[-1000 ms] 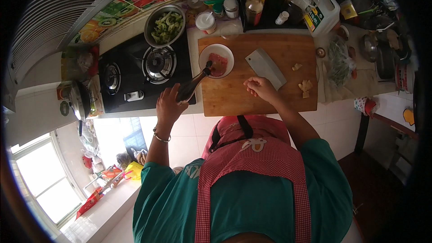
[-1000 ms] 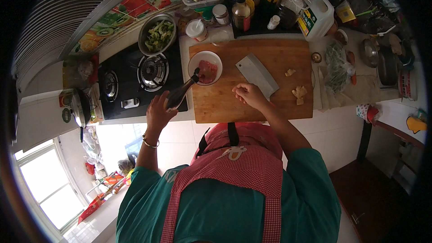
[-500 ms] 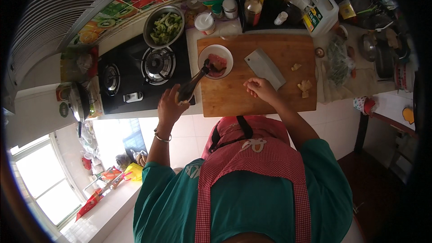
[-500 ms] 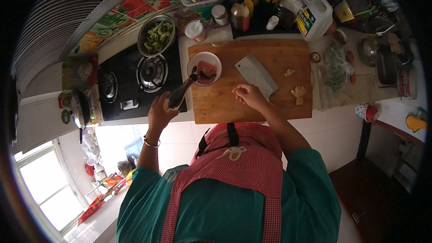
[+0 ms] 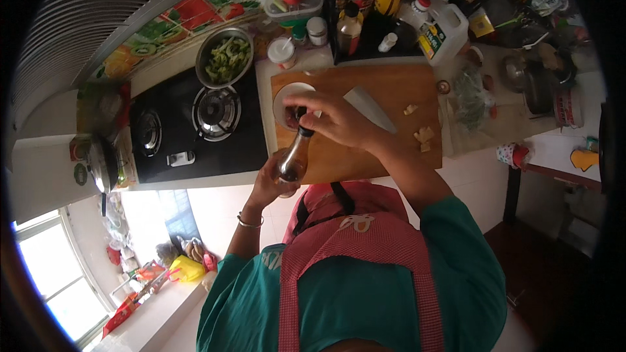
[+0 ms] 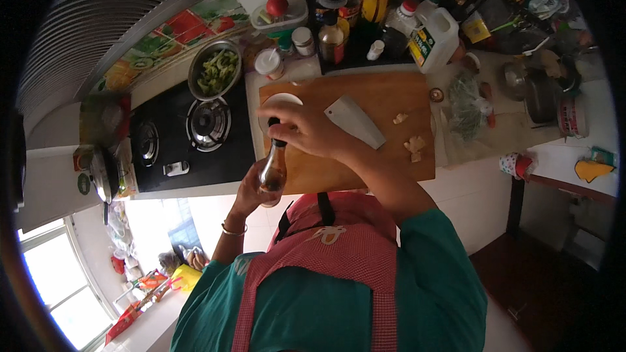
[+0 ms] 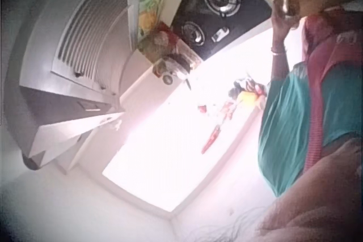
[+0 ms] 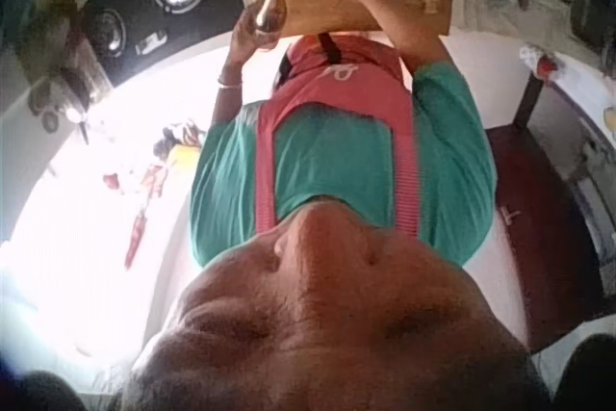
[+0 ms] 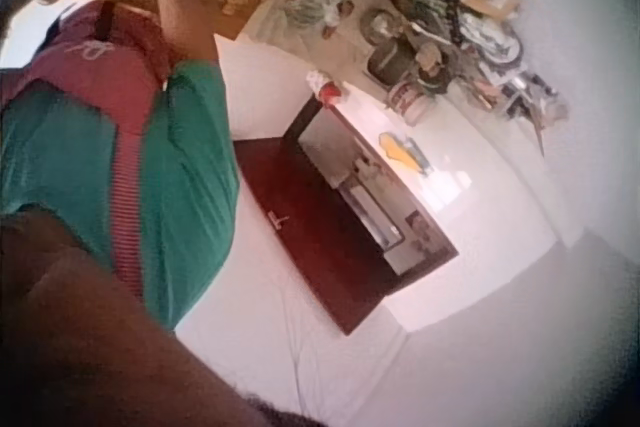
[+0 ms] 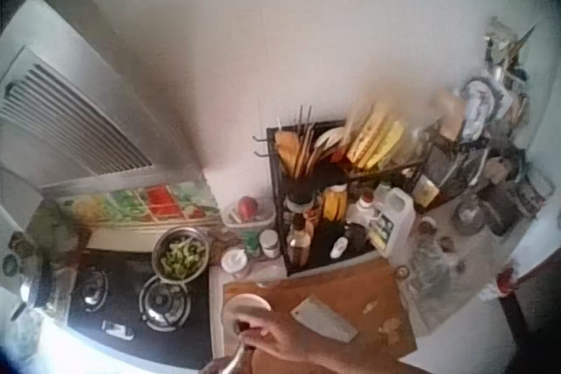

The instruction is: The person seasons raw meat in a bowl with a liquid from a bottle and mixes it with chopsticks. They then slice ginger on a cutting board with a cleaver and add the ginger to a bowl of meat and vegetables retrieved from the refrigerator.

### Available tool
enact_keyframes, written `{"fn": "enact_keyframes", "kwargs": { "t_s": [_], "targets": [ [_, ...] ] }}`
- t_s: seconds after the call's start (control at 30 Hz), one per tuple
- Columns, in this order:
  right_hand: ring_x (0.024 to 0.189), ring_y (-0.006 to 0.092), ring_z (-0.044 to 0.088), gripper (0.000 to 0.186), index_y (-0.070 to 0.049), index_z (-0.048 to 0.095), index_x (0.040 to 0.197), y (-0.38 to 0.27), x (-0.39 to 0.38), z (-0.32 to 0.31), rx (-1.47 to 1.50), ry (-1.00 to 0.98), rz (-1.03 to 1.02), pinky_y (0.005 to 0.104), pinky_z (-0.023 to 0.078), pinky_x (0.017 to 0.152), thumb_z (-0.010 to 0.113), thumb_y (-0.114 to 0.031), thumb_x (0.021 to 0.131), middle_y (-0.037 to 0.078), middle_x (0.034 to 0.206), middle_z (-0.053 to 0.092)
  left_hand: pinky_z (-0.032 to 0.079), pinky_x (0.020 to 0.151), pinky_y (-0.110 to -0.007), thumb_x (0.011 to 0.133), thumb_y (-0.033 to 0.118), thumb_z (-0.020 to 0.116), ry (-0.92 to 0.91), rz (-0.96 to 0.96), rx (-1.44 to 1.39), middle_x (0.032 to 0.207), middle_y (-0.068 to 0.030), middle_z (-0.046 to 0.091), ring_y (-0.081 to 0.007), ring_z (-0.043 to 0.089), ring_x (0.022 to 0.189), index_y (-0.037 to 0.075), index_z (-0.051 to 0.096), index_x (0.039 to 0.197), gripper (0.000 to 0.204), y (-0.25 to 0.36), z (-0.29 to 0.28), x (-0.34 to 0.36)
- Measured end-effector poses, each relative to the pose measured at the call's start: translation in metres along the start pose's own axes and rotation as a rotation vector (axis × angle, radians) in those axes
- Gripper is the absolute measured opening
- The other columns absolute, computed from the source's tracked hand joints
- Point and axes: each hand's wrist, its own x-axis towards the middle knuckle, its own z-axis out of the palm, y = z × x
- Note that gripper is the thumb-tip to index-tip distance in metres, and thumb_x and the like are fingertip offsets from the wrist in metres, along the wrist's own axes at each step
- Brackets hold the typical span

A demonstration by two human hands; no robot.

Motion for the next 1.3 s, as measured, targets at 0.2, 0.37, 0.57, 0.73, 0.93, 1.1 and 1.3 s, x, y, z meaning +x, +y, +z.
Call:
{"fn": "enact_keyframes", "kwargs": {
  "t_s": [0.2,0.37,0.57,0.73,0.93,1.1,1.3],
  "targets": [
    [0.126,0.0319,0.06,0.04,-0.005,0.062,0.132,-0.015,-0.027,0.004,-0.215,0.112,-0.123,0.0394,0.051,0.101,0.07,-0.015,0.094,0.015,0.135,0.063,0.04,0.111,-0.037,0.067,0.009,0.091,-0.023,-0.066,-0.263,0.138,-0.0074,0.054,-0.0199,0.052,0.129,0.001,0.041,0.149,0.096,0.013,0.018,0.004],
    [0.127,0.03,0.06,0.056,-0.006,0.053,0.143,-0.008,-0.06,0.006,-0.239,0.299,-0.095,0.0373,0.052,0.103,0.073,-0.005,0.09,0.015,0.145,0.056,0.041,0.112,-0.038,0.069,0.007,0.088,-0.084,-0.045,-0.265,0.137,-0.0095,0.055,-0.0217,0.052,0.129,-0.001,0.041,0.15,0.094,0.022,0.054,0.024],
    [0.121,0.0196,0.062,0.044,-0.005,0.059,0.133,-0.009,-0.075,-0.043,0.104,0.464,0.043,0.0334,0.058,0.092,0.07,0.002,0.091,0.008,0.145,0.055,0.04,0.112,-0.04,0.076,0.014,0.088,-0.057,0.172,-0.065,0.142,-0.013,0.054,-0.0275,0.051,0.134,-0.001,0.037,0.152,0.092,0.026,0.106,0.077],
    [0.112,0.0197,0.065,0.037,-0.006,0.062,0.126,-0.021,-0.049,-0.11,-0.428,0.636,-0.035,0.0306,0.058,0.088,0.07,0.003,0.091,0.008,0.137,0.055,0.041,0.111,-0.041,0.081,0.018,0.083,-0.064,0.192,0.316,0.147,-0.0176,0.051,-0.0312,0.048,0.137,0.007,0.04,0.152,0.083,0.039,0.102,0.106],
    [0.117,0.0305,0.058,0.034,-0.011,0.063,0.127,0.053,0.002,-0.17,-0.697,0.738,-0.134,0.0385,0.056,0.088,0.069,-0.007,0.094,0.01,0.13,0.052,0.054,0.093,-0.034,0.089,0.013,0.072,0.0,0.014,0.239,0.11,-0.0132,0.072,-0.0226,0.069,0.104,0.002,0.066,0.123,0.036,-0.013,0.093,0.082],
    [0.115,0.0301,0.059,0.033,-0.011,0.063,0.126,0.1,0.037,-0.187,-0.765,0.699,-0.086,0.039,0.056,0.087,0.069,-0.006,0.093,0.01,0.13,0.052,0.056,0.088,-0.033,0.091,0.015,0.07,0.122,-0.101,0.168,0.105,-0.0119,0.074,-0.0204,0.071,0.1,0.002,0.069,0.119,0.03,-0.05,0.079,0.06],
    [0.116,0.0293,0.06,0.037,-0.012,0.061,0.129,0.108,0.054,-0.199,-0.946,0.667,-0.022,0.038,0.057,0.087,0.07,-0.01,0.093,0.011,0.133,0.052,0.055,0.089,-0.032,0.092,0.017,0.07,0.185,-0.129,0.163,0.105,-0.0107,0.074,-0.0189,0.071,0.1,0.003,0.069,0.118,0.029,-0.061,0.062,0.056]
  ]
}}
